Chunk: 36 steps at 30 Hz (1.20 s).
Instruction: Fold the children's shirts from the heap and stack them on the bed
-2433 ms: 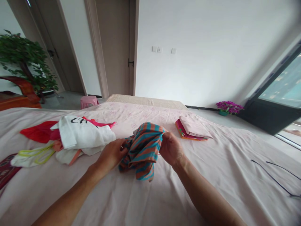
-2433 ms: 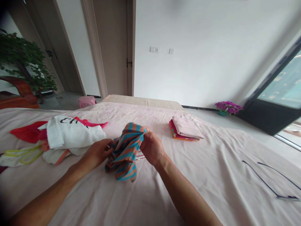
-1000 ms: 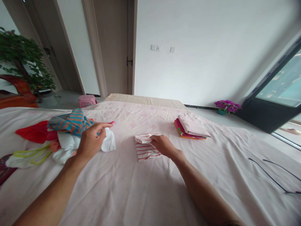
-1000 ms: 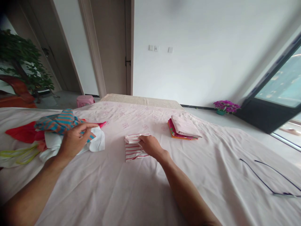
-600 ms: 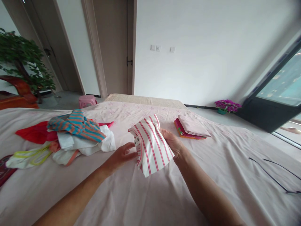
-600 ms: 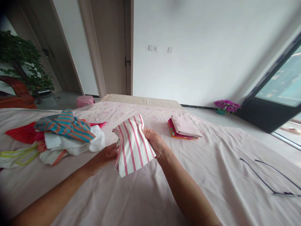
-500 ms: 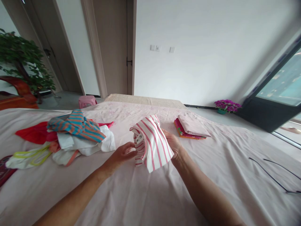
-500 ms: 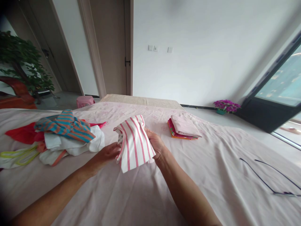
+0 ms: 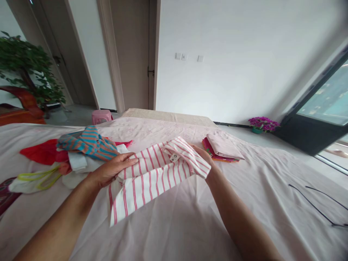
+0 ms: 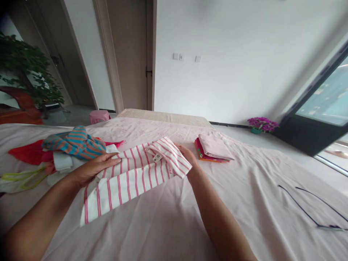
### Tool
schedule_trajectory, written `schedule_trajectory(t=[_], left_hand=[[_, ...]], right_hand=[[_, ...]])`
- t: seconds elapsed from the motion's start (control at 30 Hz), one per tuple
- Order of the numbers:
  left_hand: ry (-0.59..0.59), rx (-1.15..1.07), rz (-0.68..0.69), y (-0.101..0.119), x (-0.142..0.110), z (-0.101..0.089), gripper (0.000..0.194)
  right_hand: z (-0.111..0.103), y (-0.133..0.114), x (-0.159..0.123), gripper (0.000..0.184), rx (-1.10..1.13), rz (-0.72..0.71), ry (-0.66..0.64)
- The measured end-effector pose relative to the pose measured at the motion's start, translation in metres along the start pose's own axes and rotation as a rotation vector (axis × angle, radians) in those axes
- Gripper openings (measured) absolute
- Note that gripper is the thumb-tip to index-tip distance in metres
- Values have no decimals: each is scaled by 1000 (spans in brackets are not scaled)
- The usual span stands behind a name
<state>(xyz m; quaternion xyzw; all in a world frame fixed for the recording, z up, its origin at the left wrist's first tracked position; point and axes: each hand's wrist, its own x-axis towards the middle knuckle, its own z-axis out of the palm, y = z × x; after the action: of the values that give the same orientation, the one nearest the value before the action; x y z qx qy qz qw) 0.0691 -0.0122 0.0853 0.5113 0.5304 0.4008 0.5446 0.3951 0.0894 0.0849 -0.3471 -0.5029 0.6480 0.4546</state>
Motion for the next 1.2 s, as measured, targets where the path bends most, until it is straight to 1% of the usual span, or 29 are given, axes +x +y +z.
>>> schedule_trajectory(t=[0.03,0.07,0.1,0.13,0.17,0.2,0.23,0.27,0.3,0.33,0.4,0.43,0.5,0.57,0.6,0.67,0.73,0.77,0.8,0.83,0.87,0.9,0.93,1.0,1.03,1.07,1.1,1.13,1.2], left_hand=[[77,146,21,-3,4,-9,52],[181,309,60,-8,9,-15,53],[292,474,112,-14,13,-19,51],[395,626,168,-19,17,-20,47],[472,753,219,-23,20,-18,41],[502,849,254,-26,22,-14,35],[483,913,261,-28,22,-7,29],[431,954,242,-29,21,0,23],[361,981,207,-29,20,8,19],[287,1002,171,-29,18,15,16],[174,1034,124,-31,15,25,14],[136,1041,124,-34,14,26,16],[94,1032,158,-41,16,24,25],[66,1018,207,-48,19,19,34],[52,1018,221,-50,20,16,36],[35,1035,210,-52,20,14,35],[27,1073,181,-49,18,18,38],[27,1098,170,-46,16,21,43],[25,1124,163,-44,14,24,47],[20,1147,162,-41,13,28,50],[12,1162,167,-39,12,31,50],[-1,1166,179,-38,11,33,46],[-12,1159,198,-38,11,34,39],[-29,1133,236,-38,11,36,21],[-30,1125,247,-39,11,37,15],[-25,1124,248,-40,11,37,13],[-12,1125,241,-40,11,37,13],[16,1118,227,-41,12,37,14],[114,1045,199,-43,15,34,14]], right_hand=[[-3,2,4,32,-50,3,101],[-4,5,7,33,-111,9,183],[-4,7,8,34,-182,20,219],[-2,11,8,35,-264,26,193],[1,14,6,36,-358,25,106],[5,18,3,37,-474,12,-5],[11,22,-1,39,-619,-20,-104],[17,27,-5,42,-788,-66,-174],[24,32,-10,46,-965,-116,-211],[30,37,-15,51,-1135,-163,-222],[40,48,-22,58,-1400,-218,-190],[43,52,-23,56,-1479,-225,-165],[41,55,-20,49,-1536,-211,-107],[29,51,-11,45,-1496,-212,-10],[21,46,-6,43,-1457,-233,70],[1,33,3,43,-1377,-306,292],[-16,19,10,46,-1323,-383,541],[-22,14,12,48,-1302,-420,631],[-25,10,12,48,-1278,-452,667],[-25,8,12,46,-1248,-472,640],[-23,8,10,44,-1215,-479,549],[-18,10,8,42,-1187,-479,405],[-12,13,5,39,-1175,-479,231],[2,22,-1,36,-1214,-502,-117],[9,27,-3,37,-1260,-520,-259],[14,32,-6,39,-1310,-531,-369],[18,36,-8,40,-1355,-525,-445],[21,38,-9,38,-1392,-500,-484],[23,38,-12,31,-1431,-420,-509]])
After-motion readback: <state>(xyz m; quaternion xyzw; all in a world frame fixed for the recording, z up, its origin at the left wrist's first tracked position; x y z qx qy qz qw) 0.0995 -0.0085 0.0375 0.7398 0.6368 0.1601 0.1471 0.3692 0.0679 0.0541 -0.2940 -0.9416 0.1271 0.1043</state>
